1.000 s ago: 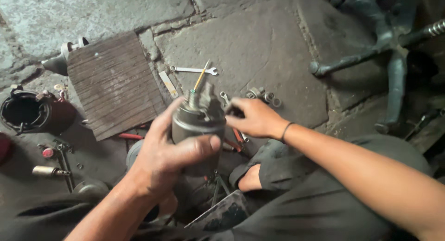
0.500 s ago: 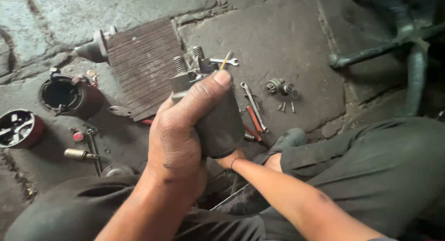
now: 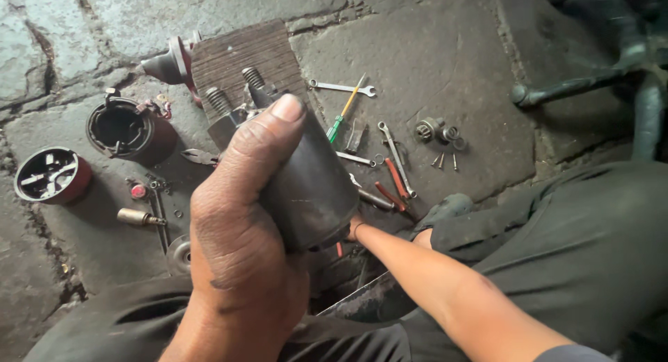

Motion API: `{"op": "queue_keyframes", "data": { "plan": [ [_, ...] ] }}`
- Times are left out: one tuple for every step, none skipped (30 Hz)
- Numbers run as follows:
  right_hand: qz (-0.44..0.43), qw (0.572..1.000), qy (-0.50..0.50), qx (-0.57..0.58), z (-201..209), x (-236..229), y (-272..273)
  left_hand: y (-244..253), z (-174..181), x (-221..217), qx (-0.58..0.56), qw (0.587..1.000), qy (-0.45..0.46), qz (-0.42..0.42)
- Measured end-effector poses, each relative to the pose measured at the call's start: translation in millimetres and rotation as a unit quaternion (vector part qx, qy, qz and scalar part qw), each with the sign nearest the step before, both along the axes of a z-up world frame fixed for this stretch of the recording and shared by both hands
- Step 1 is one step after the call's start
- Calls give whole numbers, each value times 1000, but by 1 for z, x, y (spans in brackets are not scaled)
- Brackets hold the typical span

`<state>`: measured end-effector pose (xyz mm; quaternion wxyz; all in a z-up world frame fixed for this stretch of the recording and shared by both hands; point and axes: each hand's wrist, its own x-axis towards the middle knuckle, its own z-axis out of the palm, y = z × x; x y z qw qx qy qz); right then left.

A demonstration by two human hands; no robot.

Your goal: The person sits on the floor and assembles a cylindrical mechanical component, likely a starter motor. They insert a small metal piece into the housing, then use a hammer to tap it into place. The person repeatedly rotates the component and continues hammering to secure the internal parts.

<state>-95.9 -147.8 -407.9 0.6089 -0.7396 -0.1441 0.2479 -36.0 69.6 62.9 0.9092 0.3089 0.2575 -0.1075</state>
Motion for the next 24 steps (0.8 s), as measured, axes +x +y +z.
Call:
{"op": "queue_keyframes", "data": {
  "plan": [
    [91,960,-264,-28,3,3,-4,0,1,-1,-3,1000,5,-5],
    [95,992,-69,-36,12,6,-5,-1,2,-1,-6,1000,9,-11],
    [102,986,128,-39,25,10,-5,-2,3,-2,-11,1000,9,-24],
    [110,940,321,-36,41,15,-4,-2,3,-2,-16,999,9,-37],
    [78,949,292,-94,57,18,-3,-3,4,-3,-21,998,10,-50],
    [44,952,261,-153,72,20,-1,-4,5,-3,-29,998,4,-50],
    [8,951,227,-210,84,24,-1,-6,5,-2,-37,998,-4,-53],
    [2,969,176,-175,93,33,0,-8,5,0,-46,997,-12,-56],
    [-3,982,125,-139,102,43,1,-10,3,2,-48,997,-15,-59],
    [-8,992,74,-104,110,49,-2,-13,1,5,-51,997,-18,-62],
    [-39,976,209,-48,120,56,-11,-17,-1,8,-54,996,-20,-63],
    [-70,939,338,9,135,70,-24,-22,-2,11,-6,998,-23,-65],
    [-95,881,458,71,157,87,-29,-25,-3,15,45,997,-27,-63],
    [-77,853,486,175,183,99,-34,-27,-3,17,97,993,-31,-62],
    [-56,818,502,276,214,115,-41,-31,0,19,92,992,-41,-69],
    [-66,831,481,273,247,129,-49,-35,3,18,87,992,-51,-78],
    [-76,843,460,269,280,141,-57,-39,6,18,81,991,-59,-84],
    [-31,832,445,329,315,149,-67,-41,7,19,102,986,-91,-92],
    [15,816,431,386,344,154,-70,-42,9,20,123,980,-121,-99],
    [25,856,392,336,371,158,-73,-44,9,22,144,972,-150,-106],
    [33,890,354,284,396,158,-80,-44,7,25,199,961,-155,-116],
    [41,914,330,234,412,157,-84,-43,5,29,252,946,-159,-125],
    [49,933,306,184,424,157,-90,-41,3,33,306,929,-159,-133],
    [57,949,281,133,429,159,-96,-39,1,36,332,919,-171,-128]
  ]
}}
